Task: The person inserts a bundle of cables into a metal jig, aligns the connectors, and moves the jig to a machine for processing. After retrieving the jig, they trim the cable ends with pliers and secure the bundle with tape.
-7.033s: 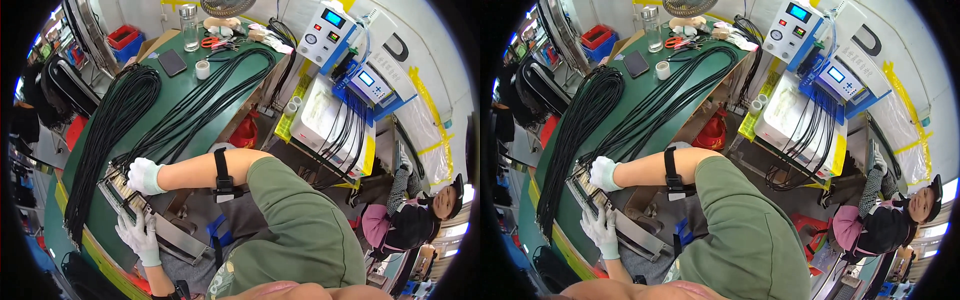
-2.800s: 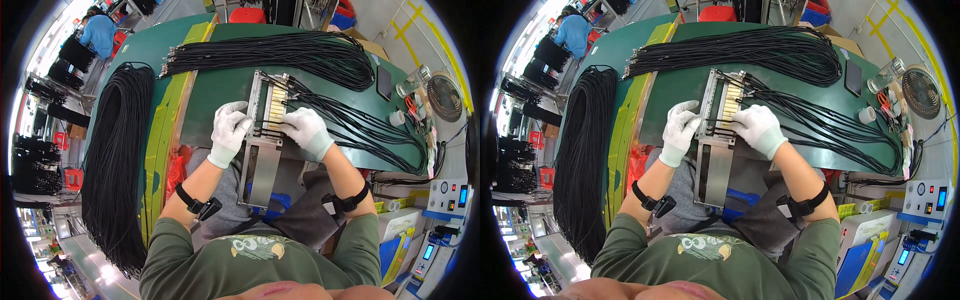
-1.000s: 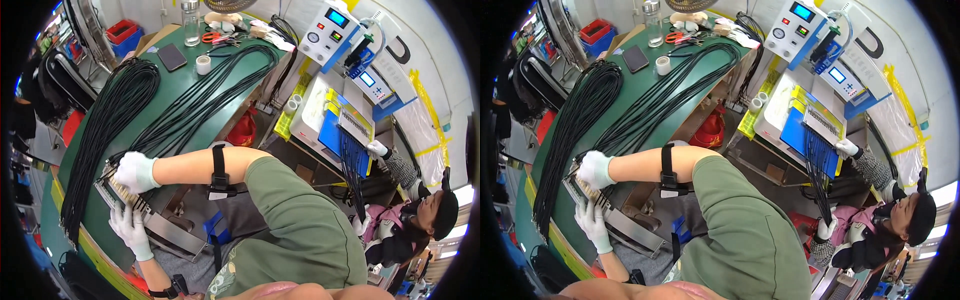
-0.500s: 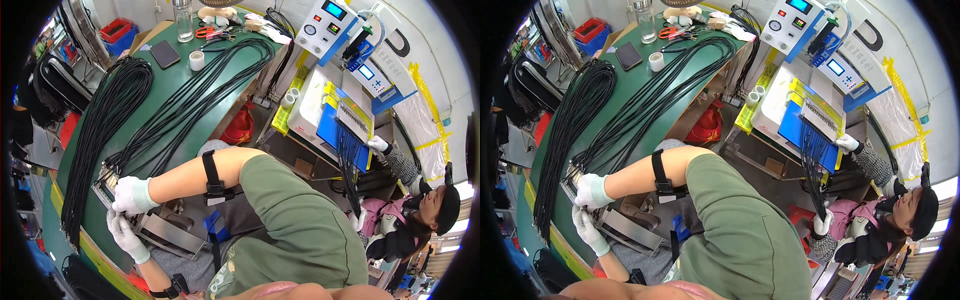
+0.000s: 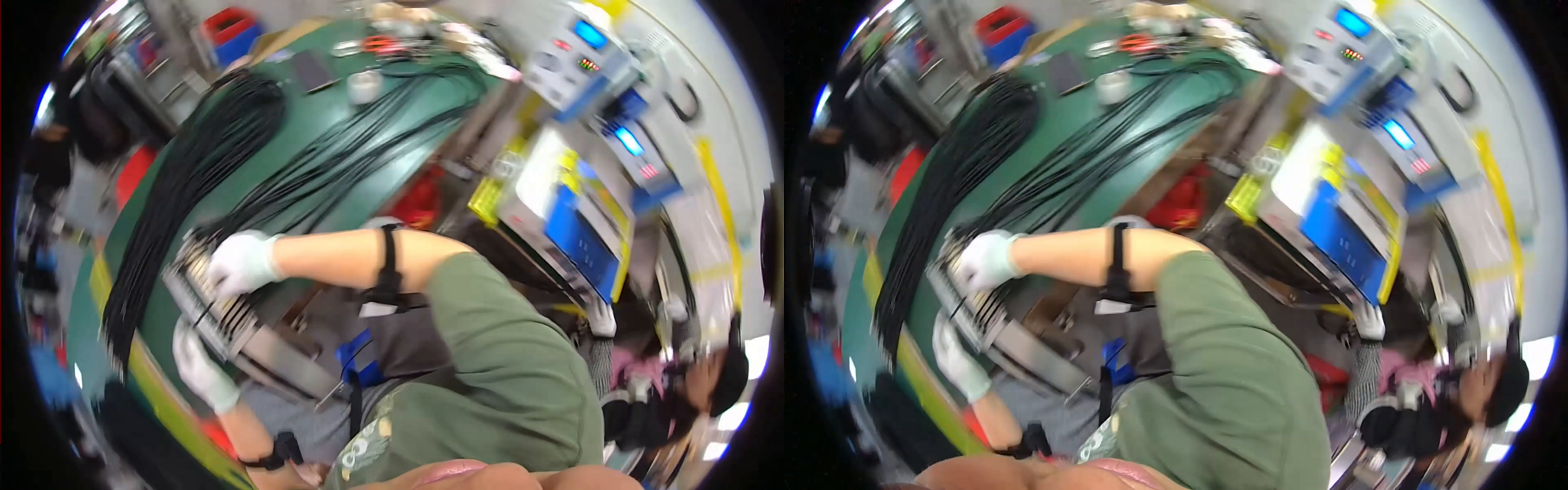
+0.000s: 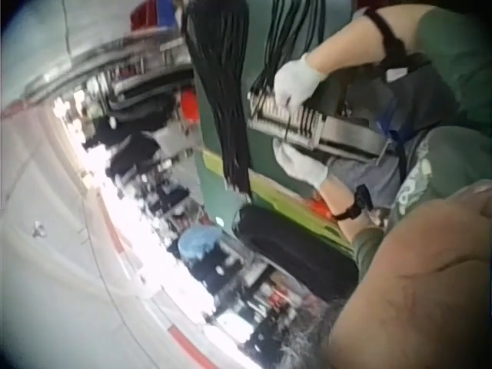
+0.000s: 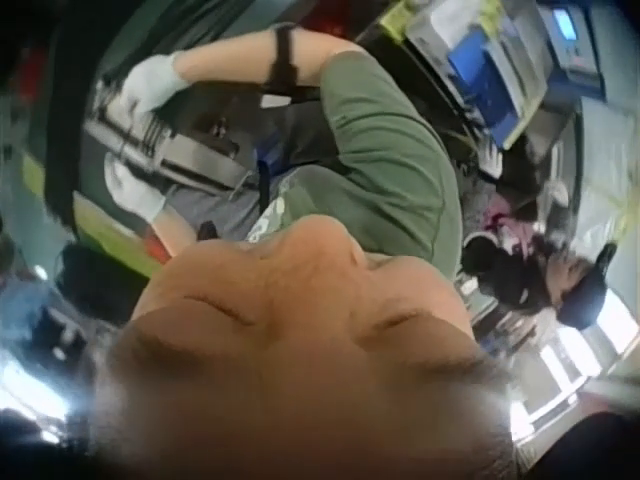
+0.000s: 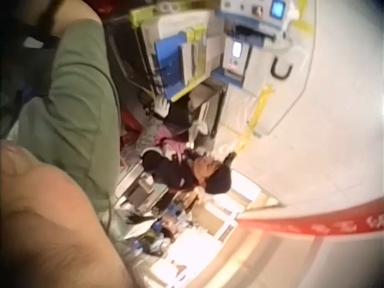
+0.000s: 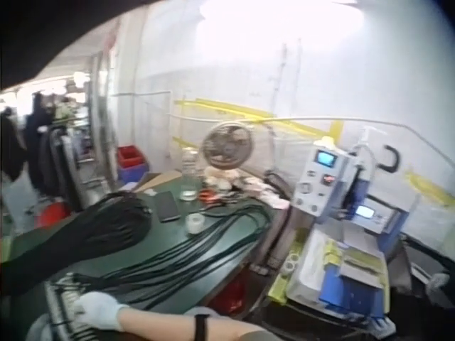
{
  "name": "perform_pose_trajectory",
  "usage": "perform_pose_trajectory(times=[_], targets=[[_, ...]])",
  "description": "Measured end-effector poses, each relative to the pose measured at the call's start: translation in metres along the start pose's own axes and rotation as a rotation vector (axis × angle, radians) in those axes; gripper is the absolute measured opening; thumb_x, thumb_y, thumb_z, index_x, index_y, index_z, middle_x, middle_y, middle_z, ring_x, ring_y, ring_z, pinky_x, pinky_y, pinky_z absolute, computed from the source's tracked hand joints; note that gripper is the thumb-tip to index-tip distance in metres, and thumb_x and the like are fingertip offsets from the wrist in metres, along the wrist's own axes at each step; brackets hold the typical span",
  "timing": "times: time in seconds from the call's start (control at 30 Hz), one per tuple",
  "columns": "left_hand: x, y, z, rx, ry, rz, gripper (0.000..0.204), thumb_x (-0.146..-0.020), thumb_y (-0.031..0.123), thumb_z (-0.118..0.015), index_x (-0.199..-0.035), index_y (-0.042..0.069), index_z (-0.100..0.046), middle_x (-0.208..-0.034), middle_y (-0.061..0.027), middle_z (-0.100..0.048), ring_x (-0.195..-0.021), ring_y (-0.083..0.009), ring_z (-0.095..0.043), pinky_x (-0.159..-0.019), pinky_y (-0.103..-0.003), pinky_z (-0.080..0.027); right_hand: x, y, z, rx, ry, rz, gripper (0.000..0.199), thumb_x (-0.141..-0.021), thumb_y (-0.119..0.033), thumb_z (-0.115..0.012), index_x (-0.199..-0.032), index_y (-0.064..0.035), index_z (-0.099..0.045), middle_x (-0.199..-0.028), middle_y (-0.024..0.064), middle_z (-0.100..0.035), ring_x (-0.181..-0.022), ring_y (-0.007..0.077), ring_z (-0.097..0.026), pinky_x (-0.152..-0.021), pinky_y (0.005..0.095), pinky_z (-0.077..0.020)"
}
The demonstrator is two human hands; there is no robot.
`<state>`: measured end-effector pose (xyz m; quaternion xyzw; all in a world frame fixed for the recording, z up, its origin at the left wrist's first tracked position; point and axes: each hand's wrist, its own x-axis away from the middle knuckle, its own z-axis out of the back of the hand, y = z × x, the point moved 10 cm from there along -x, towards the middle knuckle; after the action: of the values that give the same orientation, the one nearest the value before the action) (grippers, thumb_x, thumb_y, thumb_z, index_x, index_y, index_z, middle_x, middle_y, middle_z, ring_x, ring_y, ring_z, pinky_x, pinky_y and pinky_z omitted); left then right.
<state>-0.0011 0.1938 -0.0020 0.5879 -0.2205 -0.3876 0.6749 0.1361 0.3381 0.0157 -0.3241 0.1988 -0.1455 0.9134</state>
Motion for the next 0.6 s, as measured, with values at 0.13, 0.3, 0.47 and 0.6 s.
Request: perform_pose_trajectory(times=[0.13, 0.3, 0.47, 0.6], targets=[[-0.020, -0.019, -0.007, -0.141, -0.053, -0.081, 0.025, -0.092, 0.013, -0.062, -0.111, -0.004, -0.066, -0.120, -0.0151, -0.064, -0.113, -0.0227, -0.058, -0.101, -0.035, -0.043, 0.015, 0.011, 0.008, 0.218, 0.080, -0.023, 0.018, -0.076, -0.032, -0.068, -0.078, -0.0138, -0.069, -0.078, 0.0100, -0.066, -0.078, 0.0323, -0.064, -0.071, 0.0459, -0.0497], [-0.007, -0.026, 0.043, -0.391, 0.037, -0.211, 0.022, -0.090, 0.016, -0.062, -0.107, 0.004, -0.070, -0.115, -0.0138, -0.066, -0.111, -0.0283, -0.060, -0.102, -0.037, -0.042, 0.002, -0.033, -0.010, 0.281, 0.045, 0.047, 0.010, -0.078, -0.027, -0.067, -0.079, -0.0166, -0.069, -0.079, 0.0069, -0.067, -0.081, 0.0296, -0.063, -0.073, 0.0414, -0.0490], [-0.004, -0.018, 0.043, -0.493, -0.034, -0.272, 0.019, -0.090, 0.016, -0.062, -0.104, 0.006, -0.070, -0.111, -0.0105, -0.068, -0.108, -0.0289, -0.061, -0.099, -0.039, -0.042, -0.004, -0.031, -0.029, 0.402, -0.061, -0.046, 0.008, -0.081, -0.026, -0.066, -0.083, -0.0186, -0.069, -0.084, 0.0024, -0.067, -0.089, 0.0248, -0.060, -0.079, 0.0377, -0.0457], [-0.004, -0.010, 0.038, -0.549, -0.074, -0.357, 0.021, -0.093, 0.011, -0.059, -0.112, 0.005, -0.069, -0.111, -0.0112, -0.067, -0.103, -0.0243, -0.061, -0.095, -0.033, -0.047, -0.005, -0.029, -0.031, 0.468, -0.095, -0.065, 0.008, -0.081, -0.026, -0.066, -0.085, -0.0194, -0.069, -0.086, 0.0008, -0.066, -0.091, 0.0225, -0.059, -0.080, 0.0372, -0.0446]])
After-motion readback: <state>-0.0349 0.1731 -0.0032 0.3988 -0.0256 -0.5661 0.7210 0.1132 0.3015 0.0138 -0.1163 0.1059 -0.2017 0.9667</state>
